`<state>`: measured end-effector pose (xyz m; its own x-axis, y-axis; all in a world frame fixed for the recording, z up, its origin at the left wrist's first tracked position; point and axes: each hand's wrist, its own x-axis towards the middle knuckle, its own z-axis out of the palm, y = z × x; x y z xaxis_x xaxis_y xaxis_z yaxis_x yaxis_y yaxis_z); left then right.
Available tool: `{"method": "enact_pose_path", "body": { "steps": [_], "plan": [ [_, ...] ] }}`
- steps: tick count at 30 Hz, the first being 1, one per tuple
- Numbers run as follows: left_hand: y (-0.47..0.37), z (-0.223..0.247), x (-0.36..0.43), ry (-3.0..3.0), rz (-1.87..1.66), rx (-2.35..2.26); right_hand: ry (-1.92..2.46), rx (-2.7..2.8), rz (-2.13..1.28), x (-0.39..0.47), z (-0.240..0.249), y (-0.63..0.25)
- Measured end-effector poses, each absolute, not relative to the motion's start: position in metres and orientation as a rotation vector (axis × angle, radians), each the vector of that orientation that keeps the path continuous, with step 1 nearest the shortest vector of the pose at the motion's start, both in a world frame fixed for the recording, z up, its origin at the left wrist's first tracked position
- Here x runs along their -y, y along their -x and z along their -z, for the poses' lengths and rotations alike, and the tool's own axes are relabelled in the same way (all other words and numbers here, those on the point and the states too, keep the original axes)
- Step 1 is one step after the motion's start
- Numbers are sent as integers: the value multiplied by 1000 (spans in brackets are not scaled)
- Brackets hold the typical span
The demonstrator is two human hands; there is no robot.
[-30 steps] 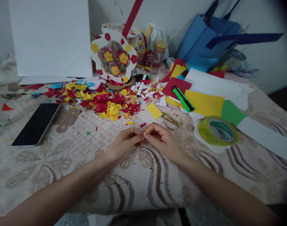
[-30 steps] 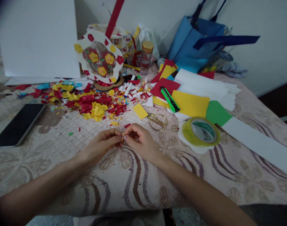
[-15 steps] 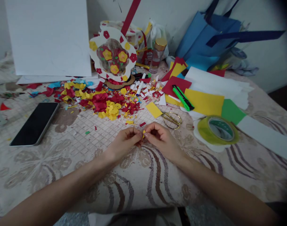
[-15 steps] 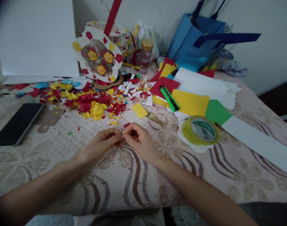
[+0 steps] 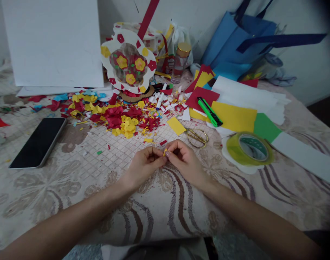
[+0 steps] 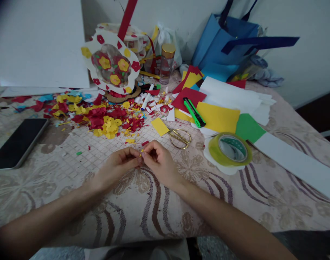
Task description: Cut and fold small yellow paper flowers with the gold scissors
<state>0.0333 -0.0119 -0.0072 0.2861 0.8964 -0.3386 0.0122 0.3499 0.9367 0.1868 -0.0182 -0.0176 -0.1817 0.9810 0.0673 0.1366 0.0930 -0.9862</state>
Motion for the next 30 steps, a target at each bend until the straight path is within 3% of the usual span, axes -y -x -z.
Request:
{"method": "enact_pose_path", "body": {
  "steps": [30],
  "plan": [
    [-35, 12, 14, -915, -811, -1101, 1153, 1302, -1238, 21, 28, -180]
  ]
}}
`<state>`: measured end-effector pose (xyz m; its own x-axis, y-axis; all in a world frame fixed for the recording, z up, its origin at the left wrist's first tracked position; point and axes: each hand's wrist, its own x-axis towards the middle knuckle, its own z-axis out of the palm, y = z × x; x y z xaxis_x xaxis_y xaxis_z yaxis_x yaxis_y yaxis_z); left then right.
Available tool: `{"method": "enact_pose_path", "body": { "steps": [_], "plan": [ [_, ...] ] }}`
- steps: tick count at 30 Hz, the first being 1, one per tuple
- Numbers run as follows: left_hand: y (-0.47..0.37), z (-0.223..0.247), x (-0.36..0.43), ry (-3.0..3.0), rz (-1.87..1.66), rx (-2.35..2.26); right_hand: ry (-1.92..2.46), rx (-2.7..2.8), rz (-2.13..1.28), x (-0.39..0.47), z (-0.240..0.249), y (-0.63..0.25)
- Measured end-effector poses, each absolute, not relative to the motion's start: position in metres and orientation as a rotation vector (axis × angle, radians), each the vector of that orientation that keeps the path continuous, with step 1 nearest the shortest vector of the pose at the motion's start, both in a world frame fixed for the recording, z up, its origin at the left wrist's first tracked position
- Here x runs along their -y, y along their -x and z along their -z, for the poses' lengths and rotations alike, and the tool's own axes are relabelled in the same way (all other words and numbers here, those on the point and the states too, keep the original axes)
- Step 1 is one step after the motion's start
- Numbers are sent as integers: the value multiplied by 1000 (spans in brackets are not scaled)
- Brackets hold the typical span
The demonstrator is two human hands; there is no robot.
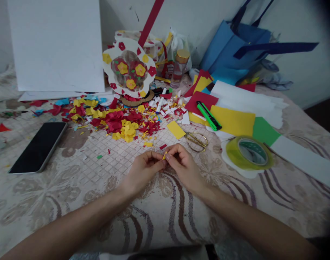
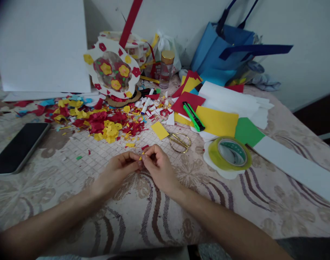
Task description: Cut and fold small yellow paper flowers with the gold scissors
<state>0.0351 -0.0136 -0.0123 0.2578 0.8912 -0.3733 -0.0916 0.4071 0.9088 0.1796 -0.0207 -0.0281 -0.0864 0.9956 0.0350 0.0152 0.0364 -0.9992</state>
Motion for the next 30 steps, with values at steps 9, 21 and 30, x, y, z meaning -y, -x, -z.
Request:
{"method": "enact_pose_path", "body": {
  "steps": [9, 21, 30],
  "plan": [
    [-36, 11, 14, -789, -912, -1049, 1011, 1080, -1509, 18, 29, -178],
    [-35, 8, 14, -836, -834, -1006, 1107, 1247, -1479, 16, 21, -185],
    [-29, 8, 9, -999, -729, -1025, 1203, 1403, -1396, 15, 14, -191]
  ]
}}
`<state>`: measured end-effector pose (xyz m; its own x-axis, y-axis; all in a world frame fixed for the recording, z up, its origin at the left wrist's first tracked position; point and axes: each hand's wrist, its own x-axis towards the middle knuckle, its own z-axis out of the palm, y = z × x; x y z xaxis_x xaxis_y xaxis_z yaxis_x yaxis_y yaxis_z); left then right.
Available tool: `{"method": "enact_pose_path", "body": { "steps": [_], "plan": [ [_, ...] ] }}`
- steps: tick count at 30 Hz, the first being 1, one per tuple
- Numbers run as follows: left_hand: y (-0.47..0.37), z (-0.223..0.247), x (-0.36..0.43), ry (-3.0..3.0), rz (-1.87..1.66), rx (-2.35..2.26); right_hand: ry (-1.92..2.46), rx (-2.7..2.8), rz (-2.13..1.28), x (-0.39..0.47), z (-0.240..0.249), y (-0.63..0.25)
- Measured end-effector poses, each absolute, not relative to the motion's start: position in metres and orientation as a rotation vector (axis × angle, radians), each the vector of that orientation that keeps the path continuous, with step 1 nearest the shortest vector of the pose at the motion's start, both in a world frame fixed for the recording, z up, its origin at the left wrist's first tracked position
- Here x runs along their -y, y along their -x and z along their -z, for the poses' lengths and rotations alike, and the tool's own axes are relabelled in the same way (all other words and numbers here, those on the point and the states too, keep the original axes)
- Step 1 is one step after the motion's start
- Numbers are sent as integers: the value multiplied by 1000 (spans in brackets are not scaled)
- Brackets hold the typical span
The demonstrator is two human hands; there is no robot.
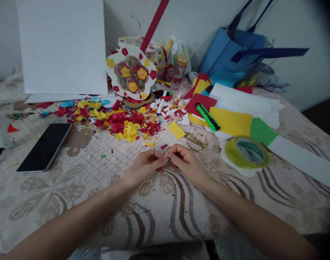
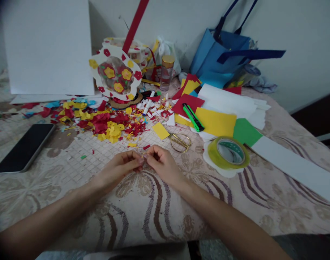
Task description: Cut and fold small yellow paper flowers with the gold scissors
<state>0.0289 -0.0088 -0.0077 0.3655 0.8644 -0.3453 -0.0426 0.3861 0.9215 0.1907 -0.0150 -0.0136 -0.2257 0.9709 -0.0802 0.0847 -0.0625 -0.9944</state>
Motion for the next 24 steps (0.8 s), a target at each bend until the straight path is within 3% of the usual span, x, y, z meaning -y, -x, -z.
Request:
{"method": "enact_pose_path", "body": {
  "steps": [17, 24],
  "plan": [
    [-22, 8, -1, -1512, -624, -1023, 1125, 1601, -1607, 17, 9, -194],
    [-22, 9, 1, -1365, -658, -969, 1117, 1440, -1643, 17, 11, -191]
  ]
}}
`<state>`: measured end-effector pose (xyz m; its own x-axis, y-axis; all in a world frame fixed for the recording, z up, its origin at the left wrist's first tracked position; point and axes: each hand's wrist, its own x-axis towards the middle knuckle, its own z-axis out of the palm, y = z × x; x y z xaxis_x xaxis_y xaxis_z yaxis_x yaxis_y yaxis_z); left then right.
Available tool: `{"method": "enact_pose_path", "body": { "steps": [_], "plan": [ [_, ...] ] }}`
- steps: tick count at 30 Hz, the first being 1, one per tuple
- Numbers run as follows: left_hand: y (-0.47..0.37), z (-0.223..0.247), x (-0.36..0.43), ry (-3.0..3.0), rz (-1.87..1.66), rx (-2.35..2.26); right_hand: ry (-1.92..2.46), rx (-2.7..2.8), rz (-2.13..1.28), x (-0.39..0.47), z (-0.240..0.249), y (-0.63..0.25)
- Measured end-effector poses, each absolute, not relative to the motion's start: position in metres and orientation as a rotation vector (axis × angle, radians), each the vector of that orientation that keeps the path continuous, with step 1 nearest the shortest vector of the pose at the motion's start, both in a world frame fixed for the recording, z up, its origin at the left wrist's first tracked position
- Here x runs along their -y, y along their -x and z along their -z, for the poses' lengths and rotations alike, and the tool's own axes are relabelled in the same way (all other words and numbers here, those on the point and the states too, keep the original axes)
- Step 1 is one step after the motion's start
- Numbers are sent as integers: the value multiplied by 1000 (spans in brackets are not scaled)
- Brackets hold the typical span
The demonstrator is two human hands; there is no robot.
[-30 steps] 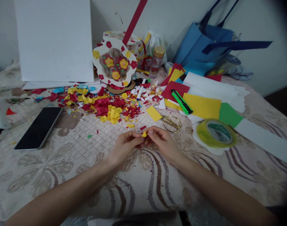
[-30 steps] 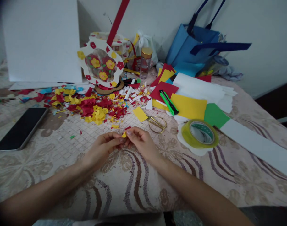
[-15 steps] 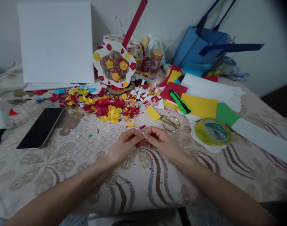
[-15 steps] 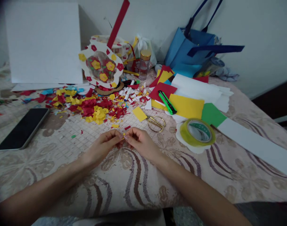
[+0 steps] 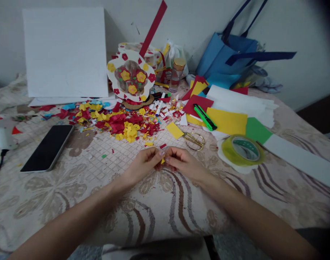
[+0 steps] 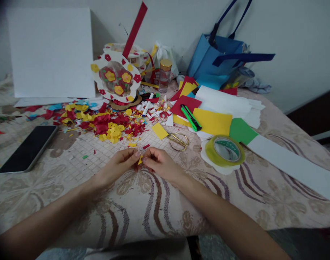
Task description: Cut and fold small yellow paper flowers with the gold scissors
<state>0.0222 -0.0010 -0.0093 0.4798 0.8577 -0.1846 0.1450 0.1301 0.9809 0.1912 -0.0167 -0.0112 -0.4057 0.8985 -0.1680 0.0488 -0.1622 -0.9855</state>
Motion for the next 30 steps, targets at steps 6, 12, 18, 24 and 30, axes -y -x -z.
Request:
{"method": "enact_pose_path", "body": {
  "steps": [6, 12, 18, 24, 30],
  "plan": [
    [-21, 7, 1, -1170, -729, -971, 1262, 1803, -1180, 7, 0, -207],
    [-21, 8, 2, -1051, -753, -996, 1821, 2049, -116, -25, 3, -269],
    [-21, 13, -1, -860, -725, -947, 1995, 2246, 80, -30, 15, -278],
    [-21, 12, -2, -844, -730, -950, 2097, 1986, -18, -28, 3, -285],
    [-23, 7, 3, -1096, -755, -995, 1438, 1648, -1009, -9, -3, -241]
  ]
}}
